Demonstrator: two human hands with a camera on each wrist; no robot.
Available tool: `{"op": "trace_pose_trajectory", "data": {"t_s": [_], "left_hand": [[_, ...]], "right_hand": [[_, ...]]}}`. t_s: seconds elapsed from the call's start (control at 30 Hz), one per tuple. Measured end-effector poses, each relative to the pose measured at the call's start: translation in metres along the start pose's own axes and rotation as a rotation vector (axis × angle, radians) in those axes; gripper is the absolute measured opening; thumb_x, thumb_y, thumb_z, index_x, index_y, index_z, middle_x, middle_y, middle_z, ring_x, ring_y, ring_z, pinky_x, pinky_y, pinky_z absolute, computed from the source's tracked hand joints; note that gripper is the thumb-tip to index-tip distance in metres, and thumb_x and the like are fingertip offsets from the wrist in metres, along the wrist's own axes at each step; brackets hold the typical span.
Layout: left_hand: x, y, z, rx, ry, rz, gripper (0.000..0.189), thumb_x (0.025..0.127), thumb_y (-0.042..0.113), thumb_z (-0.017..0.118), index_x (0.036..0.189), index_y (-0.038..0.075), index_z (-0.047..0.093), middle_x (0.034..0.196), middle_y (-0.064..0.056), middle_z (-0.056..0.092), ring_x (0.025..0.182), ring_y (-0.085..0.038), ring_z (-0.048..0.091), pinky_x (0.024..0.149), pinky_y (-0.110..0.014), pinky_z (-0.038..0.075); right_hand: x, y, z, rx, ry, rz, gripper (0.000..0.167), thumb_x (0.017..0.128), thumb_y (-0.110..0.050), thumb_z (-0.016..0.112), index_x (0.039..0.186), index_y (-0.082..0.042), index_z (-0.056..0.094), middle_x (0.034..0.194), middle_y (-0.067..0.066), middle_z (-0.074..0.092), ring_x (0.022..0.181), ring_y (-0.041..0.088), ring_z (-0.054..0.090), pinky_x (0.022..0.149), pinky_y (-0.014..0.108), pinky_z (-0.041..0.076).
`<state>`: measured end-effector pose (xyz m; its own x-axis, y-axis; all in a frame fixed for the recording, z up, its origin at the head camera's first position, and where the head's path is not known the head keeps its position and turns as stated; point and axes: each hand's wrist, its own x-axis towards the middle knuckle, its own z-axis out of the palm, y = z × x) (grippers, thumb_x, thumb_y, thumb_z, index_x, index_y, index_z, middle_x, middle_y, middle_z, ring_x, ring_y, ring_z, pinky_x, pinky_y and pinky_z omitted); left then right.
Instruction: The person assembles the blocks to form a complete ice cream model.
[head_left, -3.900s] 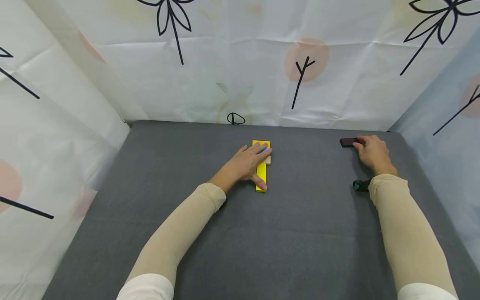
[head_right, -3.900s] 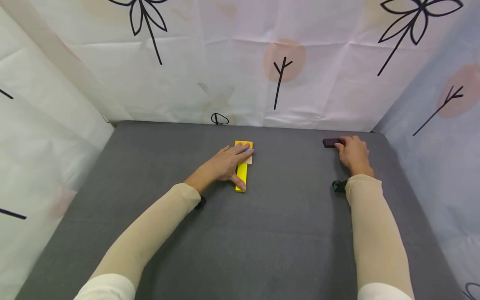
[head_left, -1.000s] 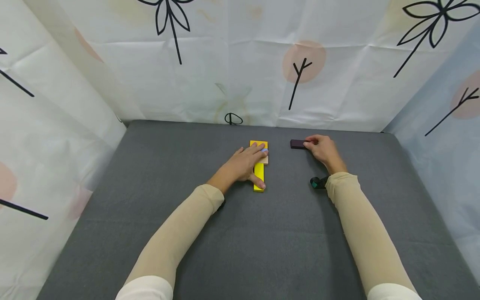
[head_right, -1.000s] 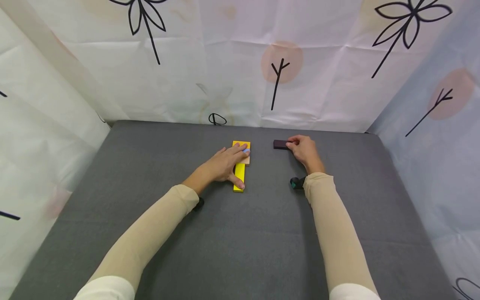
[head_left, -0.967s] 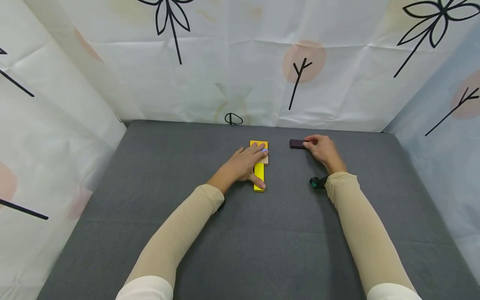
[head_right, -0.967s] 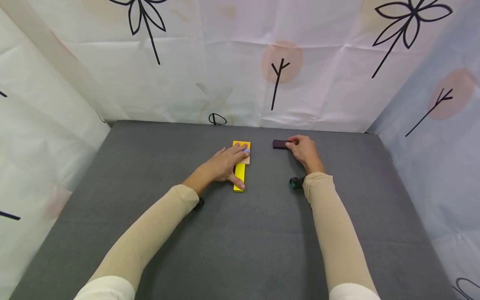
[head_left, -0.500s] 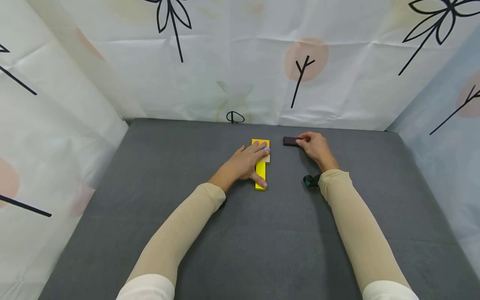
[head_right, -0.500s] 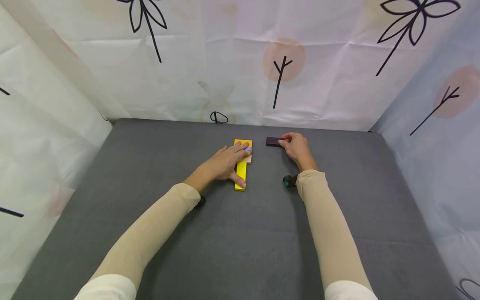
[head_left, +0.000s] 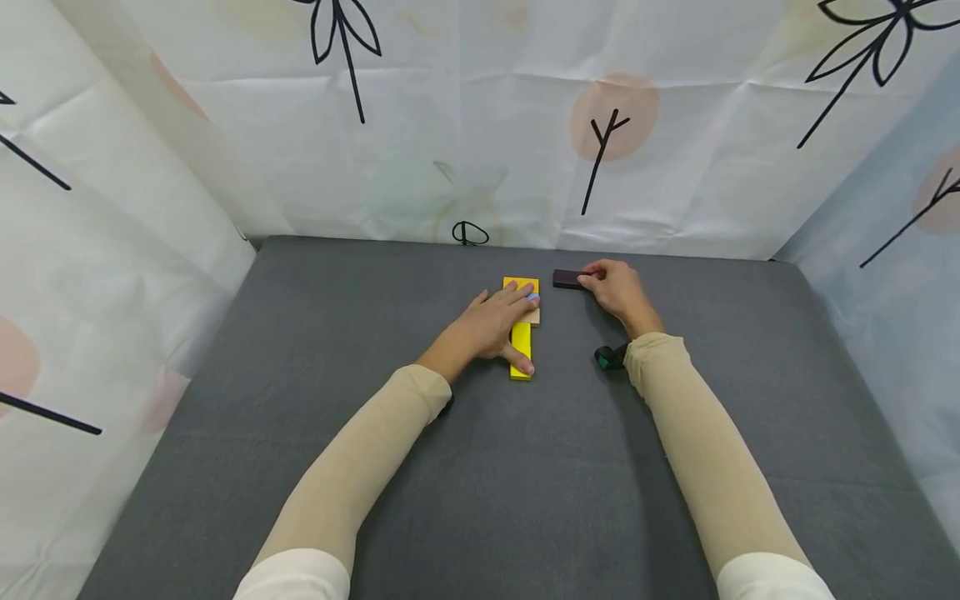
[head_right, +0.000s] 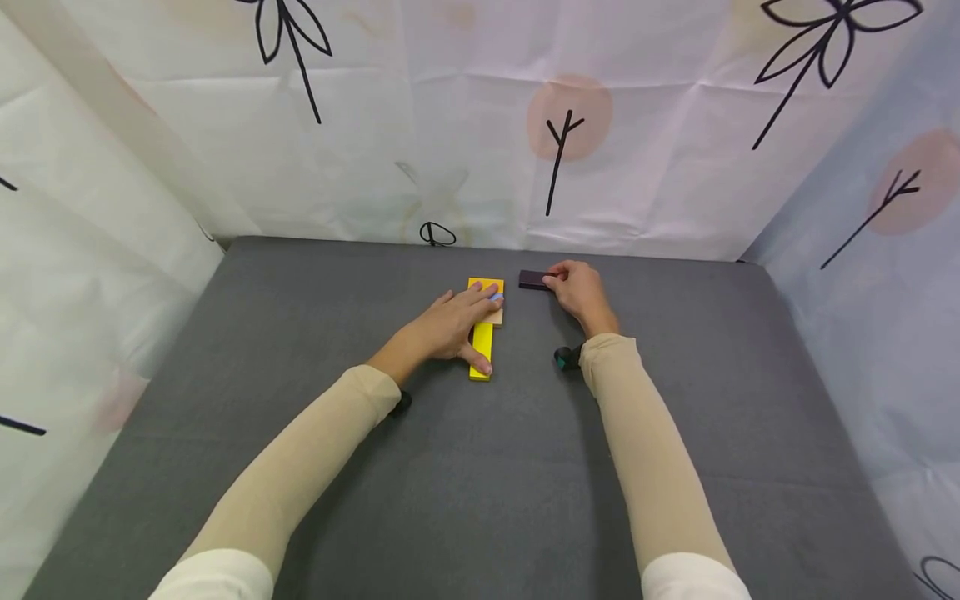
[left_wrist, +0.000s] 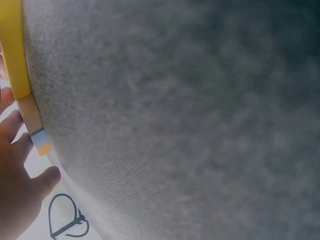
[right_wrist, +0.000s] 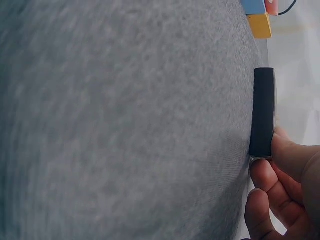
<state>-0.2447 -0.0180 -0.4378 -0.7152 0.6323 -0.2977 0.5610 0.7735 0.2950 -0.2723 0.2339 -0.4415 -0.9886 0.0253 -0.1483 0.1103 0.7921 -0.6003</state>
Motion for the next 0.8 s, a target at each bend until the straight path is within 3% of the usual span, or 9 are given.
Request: {"op": "trace_pose_trajectory", "data": {"t_s": [0.8], "left_hand": [[0.000,-0.002,-0.001,-0.013,-0.012,0.003,0.124,0.070,0.077,0.074,0.166,0.027,0.014,0.175,0.006,0.001,0.163,-0.019,0.000,0.129,-0.060,0.010]], "right_hand": [[0.014,-0.018,0.013,0.000,0.007,-0.021,0.038,0.105,-0.029,0.058,0.132,-0.003,0.065,0.120,0.020,0.067,0.103,0.032,0.060,0.093,0.047,0.049]]}}
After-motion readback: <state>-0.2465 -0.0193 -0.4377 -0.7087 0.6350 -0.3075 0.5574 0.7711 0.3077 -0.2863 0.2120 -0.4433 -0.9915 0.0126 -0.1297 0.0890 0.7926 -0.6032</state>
